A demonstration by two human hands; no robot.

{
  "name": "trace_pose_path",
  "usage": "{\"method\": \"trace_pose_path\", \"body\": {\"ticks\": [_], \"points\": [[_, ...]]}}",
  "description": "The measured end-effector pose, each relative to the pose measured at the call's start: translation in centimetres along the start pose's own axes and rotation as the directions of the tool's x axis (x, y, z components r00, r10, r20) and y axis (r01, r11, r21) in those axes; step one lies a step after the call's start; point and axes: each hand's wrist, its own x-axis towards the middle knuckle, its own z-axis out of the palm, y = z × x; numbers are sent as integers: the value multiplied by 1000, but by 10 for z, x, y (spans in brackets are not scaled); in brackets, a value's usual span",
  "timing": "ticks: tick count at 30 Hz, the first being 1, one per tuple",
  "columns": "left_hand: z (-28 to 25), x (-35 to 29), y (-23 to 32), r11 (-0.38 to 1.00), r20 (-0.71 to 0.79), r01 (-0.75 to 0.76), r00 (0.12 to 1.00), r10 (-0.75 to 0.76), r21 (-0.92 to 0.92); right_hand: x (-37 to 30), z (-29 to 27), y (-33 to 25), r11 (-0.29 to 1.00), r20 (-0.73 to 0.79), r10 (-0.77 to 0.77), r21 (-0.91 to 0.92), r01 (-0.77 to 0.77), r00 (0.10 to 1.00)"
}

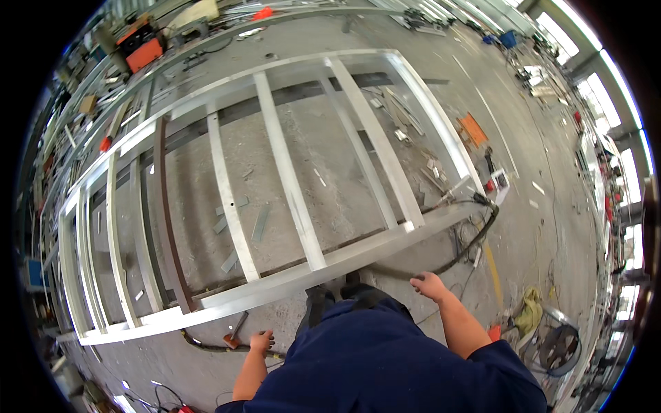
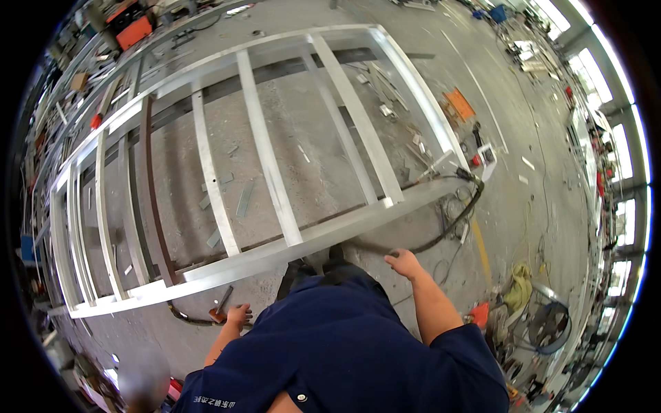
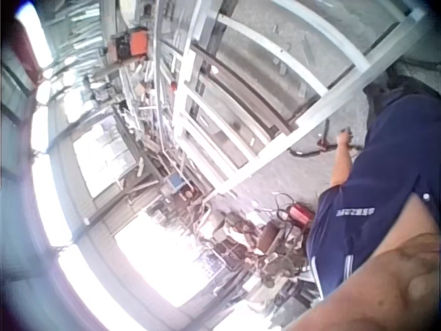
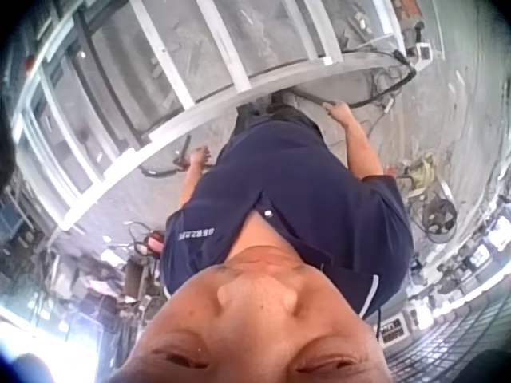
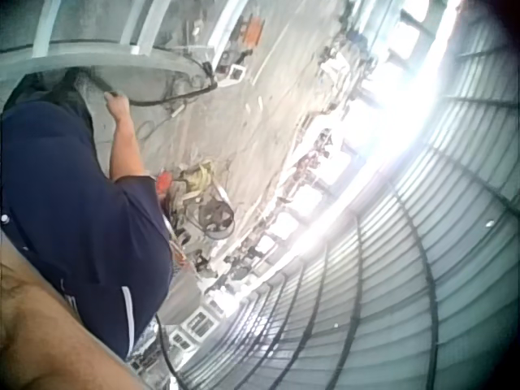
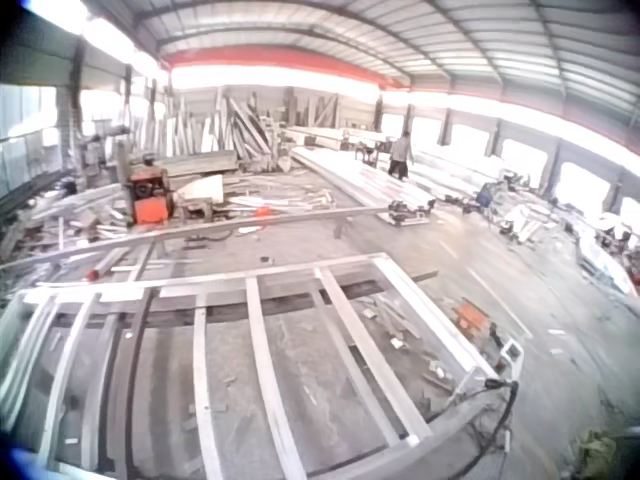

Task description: The person uses an angle grinder to smooth the edge of a metal bar, then places it into a large rectangular metal frame. They proceed to pick up and position several additional metal bars into the frame, aligning them as crossbars. Finally, they use a tape measure to check the dimensions of the frame.

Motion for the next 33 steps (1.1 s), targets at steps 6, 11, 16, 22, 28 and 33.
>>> {"method": "trace_pose_path", "body": {"ticks": [6,11,16,22,28,33], "points": [[13,-7,11,990,39,-30,999,25,140,-8,0,44,996,22,70,45,-71,997],[16,-31,33,989,-85,-147,985,149,23,32,-11,138,967,148,254,-16,-255,956],[47,-82,9,993,-201,-121,972,119,1,100,-39,157,969,171,217,80,-233,961],[118,-166,-62,863,-225,-96,946,235,497,155,-69,110,946,212,43,307,-108,976],[163,-212,-91,994,-328,6,944,32,114,174,-72,115,969,369,39,212,-125,928],[183,-215,-114,996,-375,33,927,0,82,182,-69,121,993,386,77,50,-104,919]]}}
